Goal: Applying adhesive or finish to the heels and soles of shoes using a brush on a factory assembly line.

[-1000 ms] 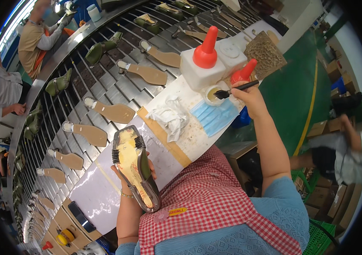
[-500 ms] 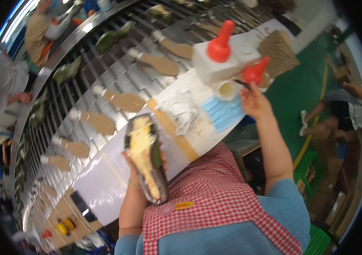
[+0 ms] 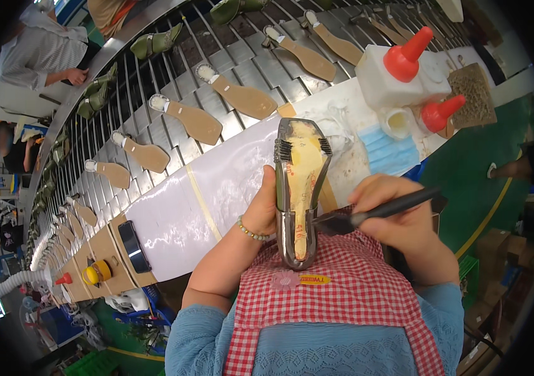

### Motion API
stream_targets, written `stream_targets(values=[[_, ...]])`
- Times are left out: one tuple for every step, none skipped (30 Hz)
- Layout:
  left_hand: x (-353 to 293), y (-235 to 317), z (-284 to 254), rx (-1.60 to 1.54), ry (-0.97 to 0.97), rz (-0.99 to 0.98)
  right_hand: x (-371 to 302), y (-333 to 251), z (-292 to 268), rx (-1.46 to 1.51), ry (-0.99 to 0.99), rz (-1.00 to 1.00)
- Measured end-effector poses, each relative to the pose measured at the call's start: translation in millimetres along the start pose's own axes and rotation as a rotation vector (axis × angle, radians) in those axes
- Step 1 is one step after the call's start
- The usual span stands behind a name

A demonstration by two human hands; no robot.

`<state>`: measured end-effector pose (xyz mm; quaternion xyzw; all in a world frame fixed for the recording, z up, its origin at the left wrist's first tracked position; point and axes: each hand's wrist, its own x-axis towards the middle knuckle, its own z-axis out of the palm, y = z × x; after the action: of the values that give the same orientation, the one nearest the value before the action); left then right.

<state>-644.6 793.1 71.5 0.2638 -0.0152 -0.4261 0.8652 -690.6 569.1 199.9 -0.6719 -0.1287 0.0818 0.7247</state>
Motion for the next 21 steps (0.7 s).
stream_targets(values=[[-2,1,5,0.010,0.049,-0.007,0,5,6,-0.067,-0.017,-0.012],[-4,2,7,0.020,0.097,-0.014,0,9,11,-0.135,-0.033,-0.025],[-5,2,6,0.025,0.066,-0.024,-1,12,15,-0.134,-0.032,-0.024],[-6,1,7,0.024,0.066,-0.026,-1,15,19,-0.169,-0.050,-0.024],[-7,0,9,0.018,0.084,-0.022,-1,16,22,-0.204,-0.066,-0.024],[-8,0,11,0.011,0.105,-0.016,0,17,24,-0.202,-0.068,-0.023],[-9,1,12,0.011,0.107,-0.016,0,17,25,-0.224,-0.051,-0.033],[-11,2,15,0.030,0.111,-0.018,1,18,27,-0.247,-0.033,-0.042],[-11,2,17,0.048,0.114,-0.021,2,17,28,-0.247,-0.032,-0.042],[-12,2,20,0.048,0.113,-0.022,4,15,28,-0.363,-0.007,-0.146],[-12,2,22,0.049,0.119,-0.023,5,14,30,-0.479,0.019,-0.250],[-12,2,23,0.050,0.125,-0.022,5,13,31,-0.479,0.020,-0.250],[-12,2,22,0.050,0.124,-0.023,4,13,33,-0.498,0.031,-0.281],[-12,1,20,0.063,0.128,-0.024,3,12,34,-0.517,0.041,-0.311],[-14,1,17,0.075,0.135,-0.024,3,12,34,-0.515,0.040,-0.310],[-15,0,15,0.075,0.138,-0.024,2,12,34,-0.488,-0.002,-0.291],[-16,0,12,0.075,0.126,-0.029,2,13,33,-0.460,-0.045,-0.272],[-16,0,11,0.076,0.110,-0.036,1,13,34,-0.459,-0.043,-0.271],[-17,0,12,0.076,0.110,-0.039,-1,14,34,-0.430,-0.058,-0.256],[-18,-1,13,0.073,0.122,-0.043,-2,15,34,-0.400,-0.073,-0.241],[-18,-1,14,0.070,0.135,-0.046,-2,14,35,-0.399,-0.073,-0.240]])
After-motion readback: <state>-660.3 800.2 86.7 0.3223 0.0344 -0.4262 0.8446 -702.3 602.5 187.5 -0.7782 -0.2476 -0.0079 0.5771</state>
